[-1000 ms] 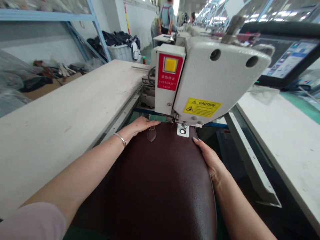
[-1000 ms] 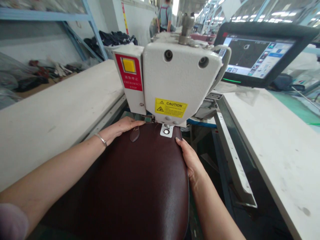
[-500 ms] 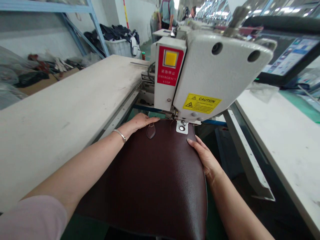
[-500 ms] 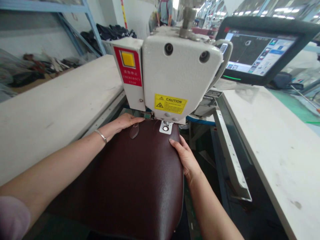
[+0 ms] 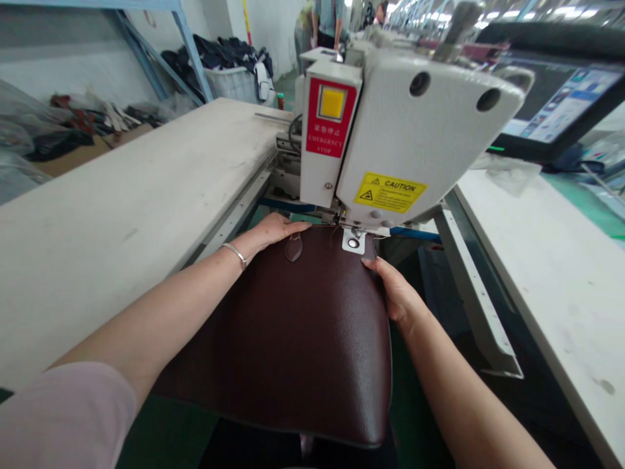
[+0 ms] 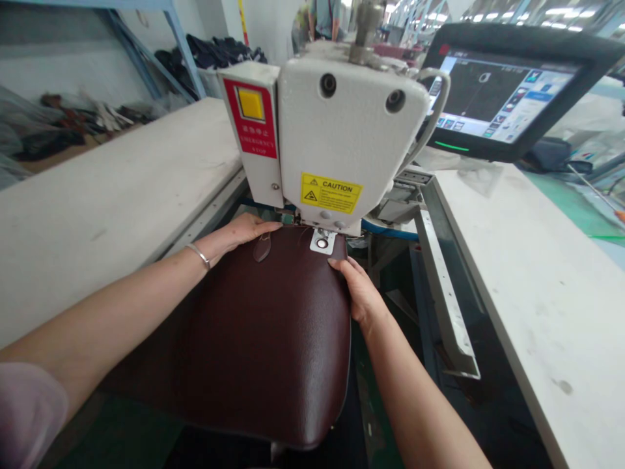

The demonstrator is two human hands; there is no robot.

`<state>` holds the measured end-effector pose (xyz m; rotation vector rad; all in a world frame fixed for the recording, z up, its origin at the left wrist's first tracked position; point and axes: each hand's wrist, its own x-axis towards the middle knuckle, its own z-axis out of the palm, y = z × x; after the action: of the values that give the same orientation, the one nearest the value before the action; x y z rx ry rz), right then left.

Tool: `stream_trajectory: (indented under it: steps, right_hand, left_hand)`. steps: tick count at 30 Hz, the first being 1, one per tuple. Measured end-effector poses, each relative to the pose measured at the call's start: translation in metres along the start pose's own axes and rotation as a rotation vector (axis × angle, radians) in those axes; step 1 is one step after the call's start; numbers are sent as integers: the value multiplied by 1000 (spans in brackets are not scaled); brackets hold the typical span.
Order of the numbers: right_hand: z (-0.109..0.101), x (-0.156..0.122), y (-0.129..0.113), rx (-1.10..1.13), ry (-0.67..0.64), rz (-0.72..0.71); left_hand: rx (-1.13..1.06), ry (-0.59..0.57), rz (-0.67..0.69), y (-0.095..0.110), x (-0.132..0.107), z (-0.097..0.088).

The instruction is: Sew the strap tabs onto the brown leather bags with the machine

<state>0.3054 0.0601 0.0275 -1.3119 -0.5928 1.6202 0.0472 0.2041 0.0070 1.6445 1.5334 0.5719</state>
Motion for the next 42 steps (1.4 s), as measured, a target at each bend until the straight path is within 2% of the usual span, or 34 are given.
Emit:
stream_trajectory:
  steps: [3, 10, 20, 28, 33, 37, 42]
  right_hand:
    - [0, 9, -5, -22, 54, 68]
    - [4, 10, -9, -68, 124, 100]
    - [8, 14, -15, -92, 134, 95]
    - [8, 23, -25, -81, 108, 116]
    - [-1, 16, -27, -75, 138, 176]
    - [3, 5, -22, -53, 173, 192]
    - [12, 8, -20, -46, 135, 175]
  left_hand:
    - [124, -13, 24, -3, 4, -2]
    - [189, -15, 57, -1, 5, -5]
    - [146, -25, 22, 4, 1, -7]
    - [119, -33, -27, 5, 9, -4]
    - [194, -44, 74, 11, 7, 4]
    - [255, -74, 88, 6, -2, 3]
    - [238, -71, 66, -3, 0, -5]
